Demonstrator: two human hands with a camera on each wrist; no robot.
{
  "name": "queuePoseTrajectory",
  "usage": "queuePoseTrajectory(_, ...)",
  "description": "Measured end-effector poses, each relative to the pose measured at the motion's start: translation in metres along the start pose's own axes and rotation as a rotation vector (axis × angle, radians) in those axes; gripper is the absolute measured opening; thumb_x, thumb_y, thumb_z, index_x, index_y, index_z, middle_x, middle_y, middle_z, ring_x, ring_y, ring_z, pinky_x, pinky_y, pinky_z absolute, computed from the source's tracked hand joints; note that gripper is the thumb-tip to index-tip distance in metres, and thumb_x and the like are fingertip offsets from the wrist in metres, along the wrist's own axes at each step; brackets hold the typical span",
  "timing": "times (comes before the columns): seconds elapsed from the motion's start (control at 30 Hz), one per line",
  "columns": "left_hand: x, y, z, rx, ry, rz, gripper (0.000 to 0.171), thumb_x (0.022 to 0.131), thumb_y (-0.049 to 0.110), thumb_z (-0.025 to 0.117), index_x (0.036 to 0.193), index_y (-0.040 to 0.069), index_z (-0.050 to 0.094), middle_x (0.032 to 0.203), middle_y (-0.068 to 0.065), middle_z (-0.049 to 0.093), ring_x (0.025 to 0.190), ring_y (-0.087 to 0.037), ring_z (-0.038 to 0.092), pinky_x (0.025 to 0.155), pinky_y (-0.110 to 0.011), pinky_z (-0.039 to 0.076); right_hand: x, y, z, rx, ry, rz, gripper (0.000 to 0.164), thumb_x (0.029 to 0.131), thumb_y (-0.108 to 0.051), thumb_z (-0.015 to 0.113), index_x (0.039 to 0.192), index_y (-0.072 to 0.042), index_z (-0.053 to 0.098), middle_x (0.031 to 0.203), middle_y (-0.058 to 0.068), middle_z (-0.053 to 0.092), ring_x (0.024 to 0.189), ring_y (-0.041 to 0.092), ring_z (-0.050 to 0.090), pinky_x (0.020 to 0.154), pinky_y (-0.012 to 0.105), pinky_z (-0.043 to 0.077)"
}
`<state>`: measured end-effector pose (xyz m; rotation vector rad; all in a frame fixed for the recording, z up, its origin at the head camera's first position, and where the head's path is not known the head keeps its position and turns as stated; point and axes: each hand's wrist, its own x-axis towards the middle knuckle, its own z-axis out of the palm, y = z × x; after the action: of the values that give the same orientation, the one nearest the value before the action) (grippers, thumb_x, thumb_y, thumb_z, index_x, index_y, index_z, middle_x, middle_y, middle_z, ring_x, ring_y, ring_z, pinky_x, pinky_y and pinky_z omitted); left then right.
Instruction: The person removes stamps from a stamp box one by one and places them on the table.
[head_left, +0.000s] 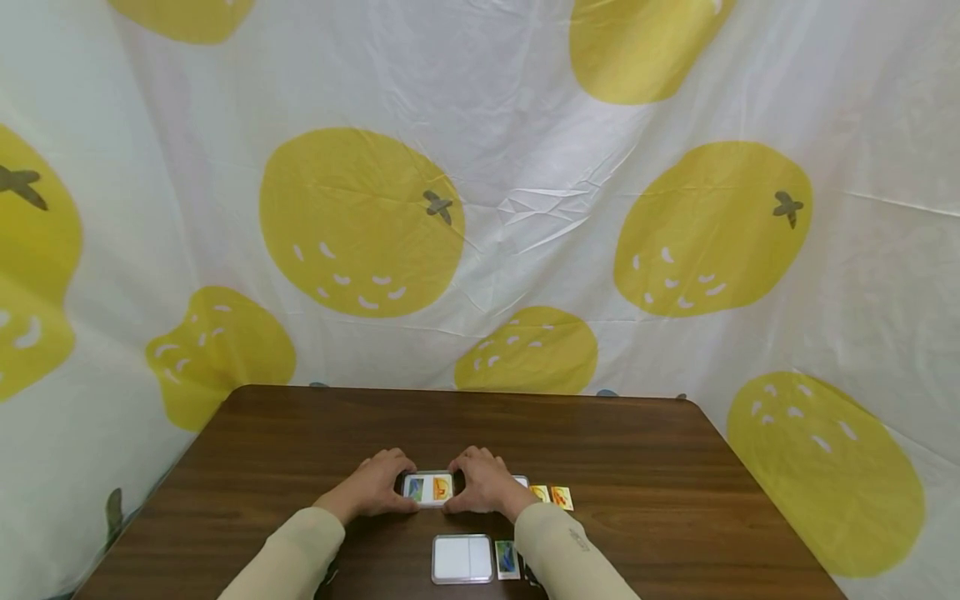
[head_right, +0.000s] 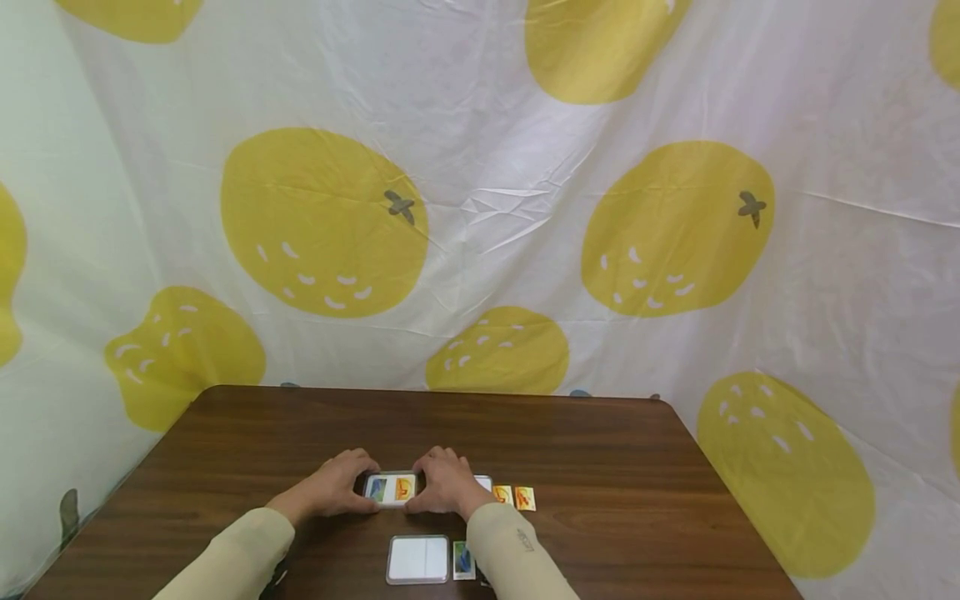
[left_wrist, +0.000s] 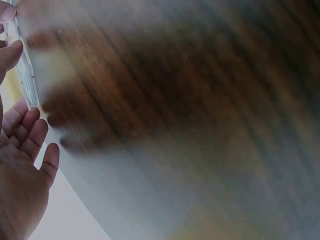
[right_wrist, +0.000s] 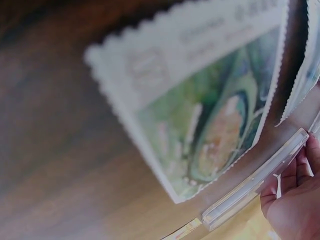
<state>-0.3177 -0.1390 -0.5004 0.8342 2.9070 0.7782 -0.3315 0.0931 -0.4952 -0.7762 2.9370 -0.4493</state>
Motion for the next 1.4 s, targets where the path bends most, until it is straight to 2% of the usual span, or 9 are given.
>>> queuePoseTrajectory(0.23, -0.001, 0.002, -0.002, -0.016, 0.006, 0.004, 0.052, 0.075, 0.033, 0.085, 0.112, 0.002, 0.065, 0.105, -0.006, 0.057, 0.099, -0.026, 0.052, 0.083, -0.051, 0.040, 0.000, 0.000, 0.002, -0.010, 0.013, -0.008, 0.054, 0.070, -0.049, 0.083, 0.112, -0.017, 0.068, 0.117, 0.000, 0.056, 0.110, 0.022, 0.050, 0.095, 0.044, 0.039)
queuePoseTrajectory(0.67, -0.001, 0.000, -0.002, -0.003, 0.004, -0.003, 0.050, 0.075, 0.032, 0.085, 0.111, 0.004, 0.064, 0.108, -0.005, 0.056, 0.102, -0.027, 0.052, 0.085, -0.051, 0.041, 0.000, 0.000, 0.000, 0.019, -0.015, 0.006, 0.056, 0.071, -0.051, 0.084, 0.113, -0.017, 0.068, 0.121, 0.002, 0.055, 0.113, 0.023, 0.049, 0.097, 0.044, 0.038)
queuePoseTrajectory(0.97, -0.006, -0.004, -0.011, -0.023, 0.018, -0.031, 0.052, 0.074, 0.032, 0.084, 0.112, 0.003, 0.064, 0.108, -0.006, 0.057, 0.103, -0.028, 0.052, 0.088, -0.054, 0.040, 0.000, -0.001, -0.001, 0.020, -0.018, 0.008, 0.059, 0.071, -0.051, 0.084, 0.117, -0.018, 0.069, 0.122, 0.002, 0.056, 0.114, 0.023, 0.049, 0.097, 0.043, 0.037)
queuePoseTrajectory(1.13, -0.010, -0.008, -0.014, -0.005, 0.029, -0.024, 0.049, 0.075, 0.032, 0.083, 0.111, 0.003, 0.065, 0.106, -0.005, 0.057, 0.101, -0.026, 0.052, 0.086, -0.052, 0.041, 0.001, 0.000, -0.001, 0.020, -0.011, -0.008, 0.059, 0.070, -0.051, 0.084, 0.118, -0.019, 0.069, 0.123, 0.002, 0.057, 0.114, 0.023, 0.049, 0.095, 0.043, 0.037)
queuePoseTrajectory(1.4, -0.012, -0.009, -0.018, -0.032, 0.036, -0.036, 0.050, 0.075, 0.033, 0.083, 0.111, 0.002, 0.065, 0.107, -0.007, 0.057, 0.103, -0.029, 0.052, 0.088, -0.056, 0.040, 0.001, -0.001, 0.001, 0.033, -0.004, -0.026, 0.058, 0.072, -0.049, 0.084, 0.119, -0.018, 0.070, 0.122, 0.001, 0.058, 0.113, 0.022, 0.050, 0.093, 0.041, 0.037)
